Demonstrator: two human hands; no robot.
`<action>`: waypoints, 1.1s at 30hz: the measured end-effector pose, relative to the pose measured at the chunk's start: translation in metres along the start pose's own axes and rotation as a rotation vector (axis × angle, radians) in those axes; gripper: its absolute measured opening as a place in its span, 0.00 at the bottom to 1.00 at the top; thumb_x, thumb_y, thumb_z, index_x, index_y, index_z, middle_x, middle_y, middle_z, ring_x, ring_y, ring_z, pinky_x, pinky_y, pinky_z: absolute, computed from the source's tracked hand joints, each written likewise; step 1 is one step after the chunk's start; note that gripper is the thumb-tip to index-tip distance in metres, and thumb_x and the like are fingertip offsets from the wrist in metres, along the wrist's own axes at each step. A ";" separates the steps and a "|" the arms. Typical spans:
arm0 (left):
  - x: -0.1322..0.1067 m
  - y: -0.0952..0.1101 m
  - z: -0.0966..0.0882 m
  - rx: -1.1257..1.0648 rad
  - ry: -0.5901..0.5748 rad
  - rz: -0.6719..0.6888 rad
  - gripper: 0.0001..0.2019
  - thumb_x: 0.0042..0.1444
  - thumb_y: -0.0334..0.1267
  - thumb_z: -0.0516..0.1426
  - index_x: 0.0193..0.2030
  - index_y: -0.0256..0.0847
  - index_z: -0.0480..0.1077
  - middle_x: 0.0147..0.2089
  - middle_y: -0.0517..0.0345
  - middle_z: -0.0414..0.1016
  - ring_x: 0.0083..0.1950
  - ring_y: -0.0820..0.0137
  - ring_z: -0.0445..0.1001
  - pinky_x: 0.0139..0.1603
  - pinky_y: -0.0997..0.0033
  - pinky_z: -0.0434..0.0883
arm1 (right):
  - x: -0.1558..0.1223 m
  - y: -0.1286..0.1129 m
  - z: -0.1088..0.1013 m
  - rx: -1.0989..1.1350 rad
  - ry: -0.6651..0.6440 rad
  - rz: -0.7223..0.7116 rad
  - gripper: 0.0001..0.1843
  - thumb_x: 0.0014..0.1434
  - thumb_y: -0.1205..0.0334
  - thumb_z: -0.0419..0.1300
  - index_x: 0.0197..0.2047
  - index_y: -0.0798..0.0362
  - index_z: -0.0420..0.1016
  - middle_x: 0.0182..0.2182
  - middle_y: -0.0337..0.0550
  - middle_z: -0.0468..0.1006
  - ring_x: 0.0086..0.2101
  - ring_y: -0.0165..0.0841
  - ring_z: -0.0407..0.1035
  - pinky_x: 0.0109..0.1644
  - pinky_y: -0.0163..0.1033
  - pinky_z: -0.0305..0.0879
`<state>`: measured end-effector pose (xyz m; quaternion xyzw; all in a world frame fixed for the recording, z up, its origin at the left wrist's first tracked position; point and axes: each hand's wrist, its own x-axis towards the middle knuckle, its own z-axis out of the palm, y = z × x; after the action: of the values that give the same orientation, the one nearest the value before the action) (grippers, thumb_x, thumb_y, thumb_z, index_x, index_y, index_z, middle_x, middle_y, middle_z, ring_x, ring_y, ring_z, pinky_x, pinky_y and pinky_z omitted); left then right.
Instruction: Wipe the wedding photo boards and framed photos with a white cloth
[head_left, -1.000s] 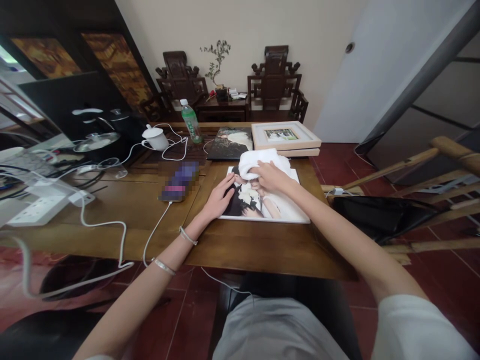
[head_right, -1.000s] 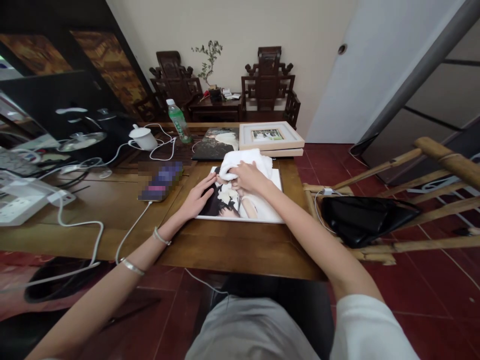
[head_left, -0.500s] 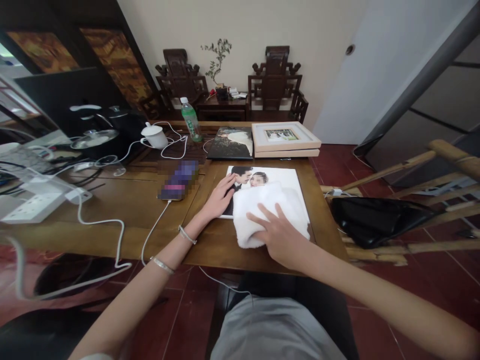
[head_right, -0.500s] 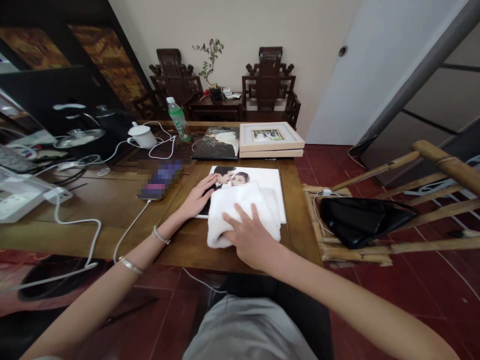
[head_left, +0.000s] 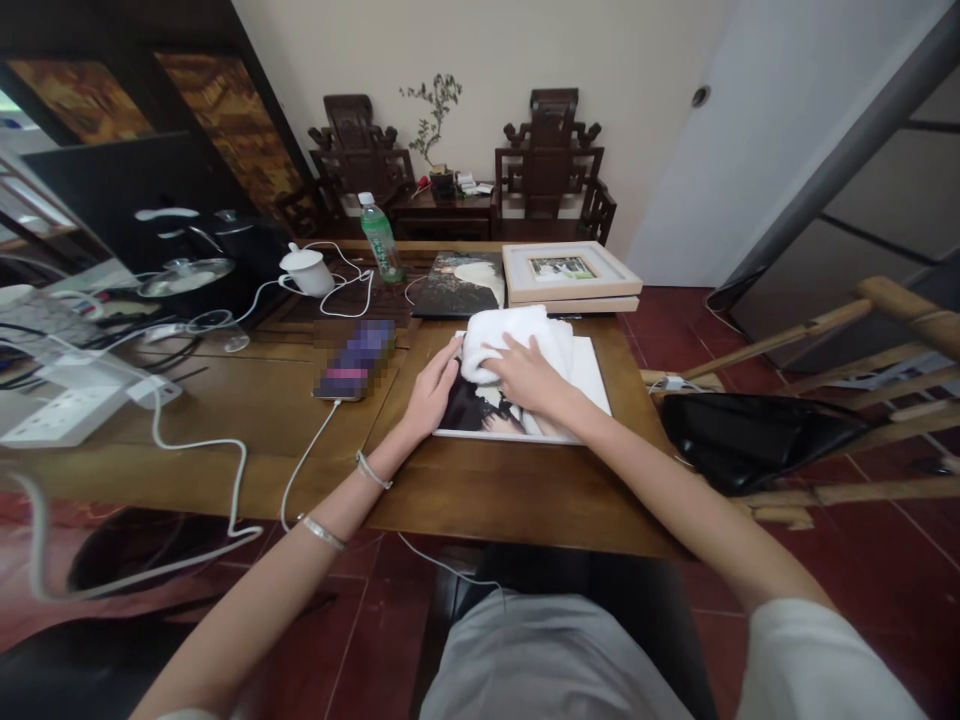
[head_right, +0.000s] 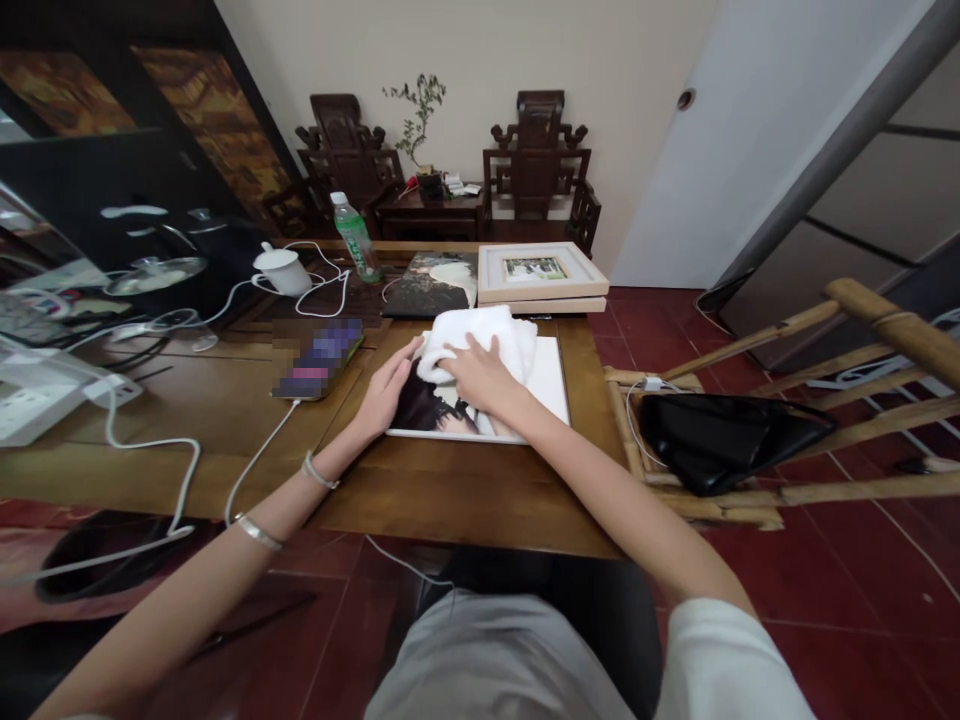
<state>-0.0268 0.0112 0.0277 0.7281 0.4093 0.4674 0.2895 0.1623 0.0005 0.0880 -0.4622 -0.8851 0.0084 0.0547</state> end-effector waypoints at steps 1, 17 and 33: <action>-0.001 0.002 -0.001 -0.024 0.024 0.009 0.31 0.65 0.57 0.44 0.65 0.35 0.62 0.68 0.46 0.61 0.69 0.61 0.58 0.70 0.59 0.53 | 0.000 -0.005 0.001 -0.003 -0.016 -0.036 0.32 0.54 0.80 0.48 0.59 0.50 0.69 0.66 0.44 0.61 0.65 0.54 0.47 0.61 0.73 0.47; 0.002 -0.007 0.001 0.218 -0.170 0.025 0.28 0.64 0.51 0.48 0.65 0.35 0.62 0.70 0.45 0.57 0.72 0.60 0.52 0.72 0.54 0.49 | -0.082 -0.010 -0.017 0.108 -0.142 -0.086 0.33 0.48 0.82 0.47 0.54 0.50 0.73 0.62 0.48 0.67 0.66 0.48 0.49 0.64 0.66 0.48; 0.005 -0.026 -0.001 0.294 -0.272 0.054 0.28 0.63 0.50 0.47 0.66 0.39 0.60 0.71 0.47 0.54 0.72 0.55 0.50 0.71 0.49 0.45 | 0.063 -0.010 -0.013 0.260 0.033 0.068 0.28 0.57 0.75 0.49 0.58 0.48 0.71 0.56 0.46 0.74 0.53 0.43 0.66 0.56 0.48 0.60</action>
<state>-0.0350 0.0287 0.0095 0.8297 0.4106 0.3076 0.2197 0.1196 0.0456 0.1069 -0.4809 -0.8594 0.1173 0.1283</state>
